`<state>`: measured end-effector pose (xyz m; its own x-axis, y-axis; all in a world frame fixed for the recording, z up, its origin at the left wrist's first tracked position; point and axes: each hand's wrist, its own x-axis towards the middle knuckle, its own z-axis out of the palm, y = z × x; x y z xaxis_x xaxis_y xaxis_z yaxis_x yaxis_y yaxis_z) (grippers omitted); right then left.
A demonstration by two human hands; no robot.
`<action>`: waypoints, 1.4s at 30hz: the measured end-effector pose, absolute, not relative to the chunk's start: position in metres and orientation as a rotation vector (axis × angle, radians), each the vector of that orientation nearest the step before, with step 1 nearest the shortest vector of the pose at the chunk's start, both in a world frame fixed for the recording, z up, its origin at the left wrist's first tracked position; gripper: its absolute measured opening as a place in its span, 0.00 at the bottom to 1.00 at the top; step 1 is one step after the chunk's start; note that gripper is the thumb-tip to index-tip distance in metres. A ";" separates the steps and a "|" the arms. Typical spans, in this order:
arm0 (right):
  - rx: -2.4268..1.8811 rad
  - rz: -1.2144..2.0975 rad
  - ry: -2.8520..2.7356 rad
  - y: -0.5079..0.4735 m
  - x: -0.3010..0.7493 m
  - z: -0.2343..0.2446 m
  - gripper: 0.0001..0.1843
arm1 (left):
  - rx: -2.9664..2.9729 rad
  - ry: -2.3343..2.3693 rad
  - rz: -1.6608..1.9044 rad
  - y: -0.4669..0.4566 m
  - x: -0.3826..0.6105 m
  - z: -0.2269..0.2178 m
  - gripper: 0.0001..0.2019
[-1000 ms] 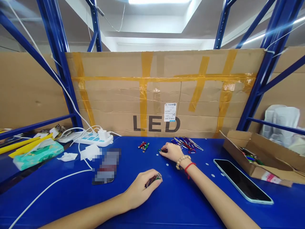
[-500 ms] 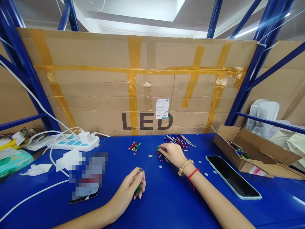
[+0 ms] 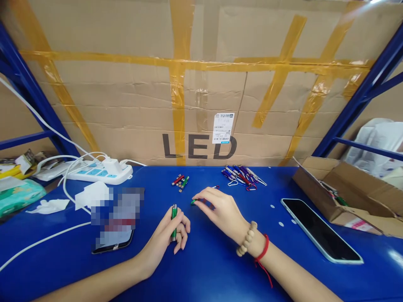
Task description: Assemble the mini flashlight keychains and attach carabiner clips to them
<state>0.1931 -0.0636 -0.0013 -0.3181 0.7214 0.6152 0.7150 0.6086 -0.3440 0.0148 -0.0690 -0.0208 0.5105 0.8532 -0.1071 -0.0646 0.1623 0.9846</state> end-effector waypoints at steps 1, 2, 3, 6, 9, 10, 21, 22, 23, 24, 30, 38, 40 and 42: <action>-1.090 0.052 -2.050 -0.066 0.190 -0.001 0.07 | 1.237 0.804 0.779 -0.068 0.015 -0.022 0.19; -1.047 0.090 -2.036 -0.068 0.188 -0.001 0.06 | 1.239 0.798 0.791 -0.067 0.015 -0.023 0.18; -0.999 0.120 -2.032 -0.069 0.186 -0.001 0.05 | 1.243 0.789 0.802 -0.066 0.015 -0.023 0.17; -0.852 0.166 -2.059 -0.071 0.185 -0.001 0.06 | 1.272 0.741 0.857 -0.064 0.013 -0.024 0.16; -0.789 0.178 -2.043 -0.072 0.188 -0.001 0.06 | 1.310 0.740 0.931 -0.062 0.010 -0.024 0.16; -0.789 0.185 -2.024 -0.072 0.188 0.000 0.06 | 1.325 0.759 0.945 -0.061 0.009 -0.024 0.16; -0.812 0.150 -2.057 -0.072 0.186 -0.005 0.05 | 1.398 0.754 0.918 -0.064 0.009 -0.019 0.15; -0.830 0.095 -2.083 -0.071 0.186 -0.006 0.05 | 1.397 0.767 0.940 -0.063 0.008 -0.018 0.15; -0.851 0.026 -2.118 -0.071 0.187 -0.007 0.06 | 1.396 0.780 0.964 -0.062 0.008 -0.019 0.15; -0.870 -0.055 -2.159 -0.070 0.187 -0.008 0.08 | 1.393 0.794 0.988 -0.061 0.007 -0.019 0.15; -0.881 -0.394 -2.277 -0.067 0.188 -0.014 0.10 | 1.369 0.838 1.014 -0.055 0.005 -0.024 0.15; -1.024 0.128 -2.001 -0.068 0.181 -0.015 0.10 | 1.288 0.802 0.888 -0.059 0.008 -0.016 0.17; -1.061 0.252 -1.924 -0.070 0.179 -0.012 0.09 | 1.291 0.796 0.849 -0.058 0.009 -0.017 0.19; -1.032 0.299 -1.904 -0.071 0.177 -0.009 0.09 | 1.289 0.749 0.804 -0.057 0.010 -0.020 0.19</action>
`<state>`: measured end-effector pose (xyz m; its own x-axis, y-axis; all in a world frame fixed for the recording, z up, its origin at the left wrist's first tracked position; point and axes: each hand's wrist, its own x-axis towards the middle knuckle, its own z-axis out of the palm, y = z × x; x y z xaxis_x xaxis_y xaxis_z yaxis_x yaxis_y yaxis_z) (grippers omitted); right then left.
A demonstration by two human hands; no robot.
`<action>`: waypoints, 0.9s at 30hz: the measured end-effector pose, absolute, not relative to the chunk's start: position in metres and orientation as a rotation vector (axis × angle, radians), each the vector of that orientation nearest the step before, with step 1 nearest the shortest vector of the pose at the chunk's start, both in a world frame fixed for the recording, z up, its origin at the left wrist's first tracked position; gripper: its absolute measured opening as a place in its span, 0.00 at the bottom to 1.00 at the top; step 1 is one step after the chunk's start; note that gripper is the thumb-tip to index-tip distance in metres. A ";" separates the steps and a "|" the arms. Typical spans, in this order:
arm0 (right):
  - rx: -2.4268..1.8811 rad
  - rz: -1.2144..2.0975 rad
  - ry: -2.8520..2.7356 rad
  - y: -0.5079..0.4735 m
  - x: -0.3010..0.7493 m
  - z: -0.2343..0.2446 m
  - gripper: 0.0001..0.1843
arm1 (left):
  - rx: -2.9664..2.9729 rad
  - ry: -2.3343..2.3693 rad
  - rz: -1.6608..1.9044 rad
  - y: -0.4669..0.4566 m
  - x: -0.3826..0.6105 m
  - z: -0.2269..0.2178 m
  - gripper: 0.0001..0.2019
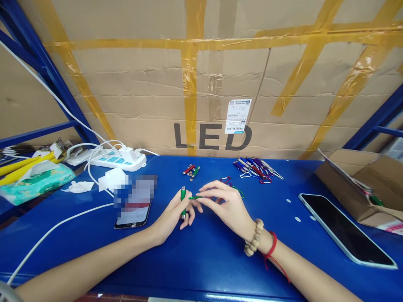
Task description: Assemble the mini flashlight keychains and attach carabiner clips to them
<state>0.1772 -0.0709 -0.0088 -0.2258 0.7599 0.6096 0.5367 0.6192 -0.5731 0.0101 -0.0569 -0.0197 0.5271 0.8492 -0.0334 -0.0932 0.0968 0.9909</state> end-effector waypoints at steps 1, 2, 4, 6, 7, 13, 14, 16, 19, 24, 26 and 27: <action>-1.000 0.308 -1.909 -0.072 0.177 -0.008 0.09 | 1.281 0.719 0.783 -0.056 0.011 -0.021 0.19; -0.965 0.320 -1.919 -0.072 0.176 -0.007 0.09 | 1.270 0.691 0.768 -0.056 0.011 -0.022 0.20; -0.898 0.362 -1.943 -0.073 0.175 -0.007 0.08 | 1.250 0.663 0.755 -0.056 0.011 -0.022 0.20; -0.851 0.409 -1.963 -0.073 0.175 -0.008 0.06 | 1.236 0.668 0.749 -0.057 0.010 -0.021 0.19; -0.849 0.428 -1.969 -0.073 0.175 -0.008 0.05 | 1.226 0.671 0.744 -0.057 0.010 -0.020 0.19; -0.933 0.440 -1.988 -0.070 0.178 -0.008 0.06 | 1.173 0.700 0.766 -0.055 0.007 -0.019 0.19; -0.945 0.409 -1.988 -0.070 0.179 -0.008 0.07 | 1.205 0.731 0.814 -0.054 0.007 -0.019 0.18; -0.985 0.334 -1.991 -0.071 0.180 -0.008 0.11 | 1.324 0.819 0.950 -0.054 0.005 -0.017 0.16; -1.022 0.282 -2.060 -0.073 0.180 -0.011 0.17 | 1.539 0.941 1.112 -0.057 0.003 -0.014 0.14; -0.944 0.151 -2.193 -0.076 0.176 -0.019 0.18 | 1.631 0.933 1.083 -0.061 0.002 -0.012 0.15; -0.958 0.100 -2.201 -0.077 0.175 -0.020 0.17 | 1.638 0.924 1.077 -0.060 0.003 -0.014 0.15; -0.977 0.078 -2.209 -0.077 0.174 -0.019 0.17 | 1.641 0.923 1.076 -0.060 0.003 -0.015 0.15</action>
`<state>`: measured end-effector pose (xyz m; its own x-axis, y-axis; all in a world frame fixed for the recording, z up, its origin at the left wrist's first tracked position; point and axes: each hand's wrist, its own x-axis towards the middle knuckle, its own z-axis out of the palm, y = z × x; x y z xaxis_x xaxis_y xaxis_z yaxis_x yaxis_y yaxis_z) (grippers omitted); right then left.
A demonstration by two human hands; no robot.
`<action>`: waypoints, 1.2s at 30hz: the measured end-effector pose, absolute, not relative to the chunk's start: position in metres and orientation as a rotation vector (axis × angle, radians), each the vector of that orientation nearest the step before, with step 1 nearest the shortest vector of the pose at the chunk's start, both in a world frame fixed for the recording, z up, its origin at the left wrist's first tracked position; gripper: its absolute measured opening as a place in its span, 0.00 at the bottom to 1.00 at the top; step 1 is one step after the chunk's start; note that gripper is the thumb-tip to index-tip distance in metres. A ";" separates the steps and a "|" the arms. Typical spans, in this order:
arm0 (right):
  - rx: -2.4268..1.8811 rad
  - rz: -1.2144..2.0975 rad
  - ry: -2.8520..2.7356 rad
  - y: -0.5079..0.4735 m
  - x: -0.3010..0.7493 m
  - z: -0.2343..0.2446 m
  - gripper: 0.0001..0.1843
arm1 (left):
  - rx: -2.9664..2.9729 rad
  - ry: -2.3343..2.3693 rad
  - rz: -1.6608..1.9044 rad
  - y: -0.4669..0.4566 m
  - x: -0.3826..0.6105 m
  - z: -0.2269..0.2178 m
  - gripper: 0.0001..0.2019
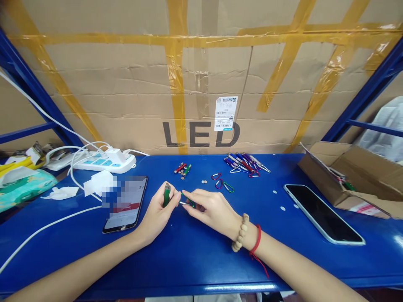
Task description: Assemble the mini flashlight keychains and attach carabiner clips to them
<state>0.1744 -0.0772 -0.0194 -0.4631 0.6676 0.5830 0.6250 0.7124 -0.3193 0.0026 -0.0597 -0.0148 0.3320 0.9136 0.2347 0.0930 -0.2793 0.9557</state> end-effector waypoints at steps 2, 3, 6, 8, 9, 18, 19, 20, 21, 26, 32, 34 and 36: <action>-1.033 0.015 -2.249 -0.078 0.174 -0.017 0.17 | 1.644 0.925 1.073 -0.059 0.003 -0.016 0.15; -1.060 -0.022 -2.279 -0.079 0.174 -0.016 0.18 | 1.645 0.932 1.071 -0.059 0.003 -0.016 0.15; -1.092 -0.096 -2.370 -0.080 0.174 -0.012 0.15 | 1.649 0.953 1.061 -0.061 0.003 -0.016 0.14; -1.076 -0.096 -2.404 -0.080 0.174 -0.011 0.13 | 1.646 0.957 1.045 -0.063 0.003 -0.015 0.14; -1.064 -0.087 -2.408 -0.079 0.175 -0.011 0.13 | 1.646 0.957 1.037 -0.063 0.003 -0.015 0.14; -0.925 -0.046 -2.364 -0.076 0.176 -0.015 0.16 | 1.780 0.938 1.044 -0.061 0.002 -0.021 0.13; -0.926 -0.033 -2.352 -0.077 0.176 -0.015 0.16 | 1.792 0.942 1.050 -0.061 0.002 -0.022 0.13; -0.931 -0.018 -2.338 -0.077 0.175 -0.015 0.16 | 1.806 0.944 1.054 -0.061 0.002 -0.022 0.14; -0.938 -0.002 -2.324 -0.077 0.175 -0.015 0.17 | 1.818 0.945 1.055 -0.061 0.002 -0.022 0.14; -0.976 0.050 -2.286 -0.078 0.174 -0.015 0.17 | 1.869 0.986 1.033 -0.061 0.003 -0.022 0.12; -0.994 0.009 -2.276 -0.076 0.178 -0.014 0.17 | 1.793 0.955 1.030 -0.061 0.004 -0.017 0.14; -1.006 -0.033 -2.240 -0.075 0.181 -0.012 0.15 | 1.739 0.902 1.000 -0.061 0.003 -0.015 0.14; -1.010 -0.079 -2.190 -0.073 0.183 -0.011 0.14 | 1.655 0.823 0.915 -0.061 0.002 -0.013 0.13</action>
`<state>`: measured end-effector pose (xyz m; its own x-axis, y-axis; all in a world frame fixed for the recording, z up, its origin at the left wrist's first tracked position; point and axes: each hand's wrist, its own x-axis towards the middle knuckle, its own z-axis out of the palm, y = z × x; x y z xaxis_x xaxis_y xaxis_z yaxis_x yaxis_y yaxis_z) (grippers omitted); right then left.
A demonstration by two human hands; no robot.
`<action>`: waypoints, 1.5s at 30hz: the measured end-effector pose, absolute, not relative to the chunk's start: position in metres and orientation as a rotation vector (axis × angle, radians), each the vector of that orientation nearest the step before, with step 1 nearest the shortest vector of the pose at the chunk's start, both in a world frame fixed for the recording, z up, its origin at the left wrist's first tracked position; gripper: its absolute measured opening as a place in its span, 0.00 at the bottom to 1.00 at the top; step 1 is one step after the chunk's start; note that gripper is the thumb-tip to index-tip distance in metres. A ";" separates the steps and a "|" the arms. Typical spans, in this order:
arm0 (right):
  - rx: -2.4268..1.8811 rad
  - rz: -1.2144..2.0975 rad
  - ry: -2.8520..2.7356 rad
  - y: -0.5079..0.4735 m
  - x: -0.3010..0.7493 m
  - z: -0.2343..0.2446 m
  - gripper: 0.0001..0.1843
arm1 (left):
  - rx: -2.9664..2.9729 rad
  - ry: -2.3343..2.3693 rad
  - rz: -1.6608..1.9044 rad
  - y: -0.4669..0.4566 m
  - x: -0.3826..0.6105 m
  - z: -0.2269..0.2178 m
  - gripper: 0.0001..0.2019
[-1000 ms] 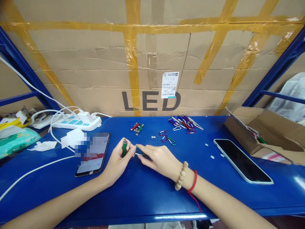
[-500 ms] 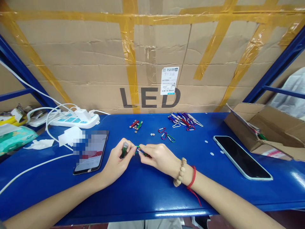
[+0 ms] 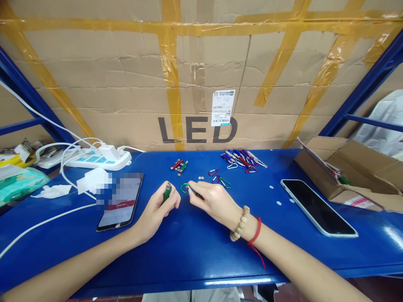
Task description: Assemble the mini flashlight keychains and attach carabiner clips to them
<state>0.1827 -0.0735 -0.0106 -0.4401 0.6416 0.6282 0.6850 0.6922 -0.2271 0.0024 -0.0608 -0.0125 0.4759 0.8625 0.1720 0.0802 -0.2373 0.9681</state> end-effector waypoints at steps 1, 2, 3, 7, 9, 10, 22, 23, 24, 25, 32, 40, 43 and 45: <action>-1.002 -0.103 -2.165 -0.073 0.183 -0.010 0.13 | 1.598 0.788 0.849 -0.060 0.002 -0.012 0.13; -0.984 -0.127 -2.142 -0.073 0.184 -0.011 0.12 | 1.545 0.762 0.774 -0.060 0.002 -0.011 0.13; -0.962 -0.146 -2.123 -0.073 0.184 -0.011 0.11 | 1.505 0.743 0.703 -0.060 0.001 -0.010 0.13; -0.875 -0.161 -2.111 -0.076 0.181 -0.014 0.10 | 1.574 0.719 0.548 -0.062 0.002 -0.010 0.15; -0.843 -0.164 -2.130 -0.078 0.179 -0.016 0.10 | 1.610 0.709 0.542 -0.064 0.003 -0.011 0.14; -0.833 -0.164 -2.142 -0.079 0.178 -0.016 0.10 | 1.598 0.706 0.540 -0.065 0.003 -0.011 0.14; -0.893 -0.086 -2.225 -0.078 0.180 -0.012 0.12 | 1.441 0.736 0.620 -0.063 0.001 -0.008 0.11; -0.920 -0.064 -2.255 -0.078 0.181 -0.011 0.13 | 1.439 0.755 0.624 -0.062 0.001 -0.008 0.11; -0.946 -0.041 -2.281 -0.078 0.182 -0.011 0.14 | 1.439 0.776 0.627 -0.060 0.002 -0.009 0.11; -0.969 -0.017 -2.303 -0.077 0.183 -0.011 0.15 | 1.445 0.796 0.633 -0.059 0.002 -0.010 0.11; -0.996 0.183 -2.211 -0.075 0.184 -0.005 0.15 | 1.531 0.895 0.738 -0.048 0.002 -0.019 0.12; -1.133 0.616 -1.618 -0.067 0.189 0.002 0.14 | 1.609 0.933 0.734 -0.050 0.006 -0.022 0.14; -1.157 0.616 -1.456 -0.056 0.200 0.004 0.16 | 1.593 0.918 0.722 -0.049 0.007 -0.025 0.18; -1.142 0.563 -1.372 -0.047 0.211 0.005 0.18 | 1.574 0.898 0.726 -0.047 0.006 -0.027 0.17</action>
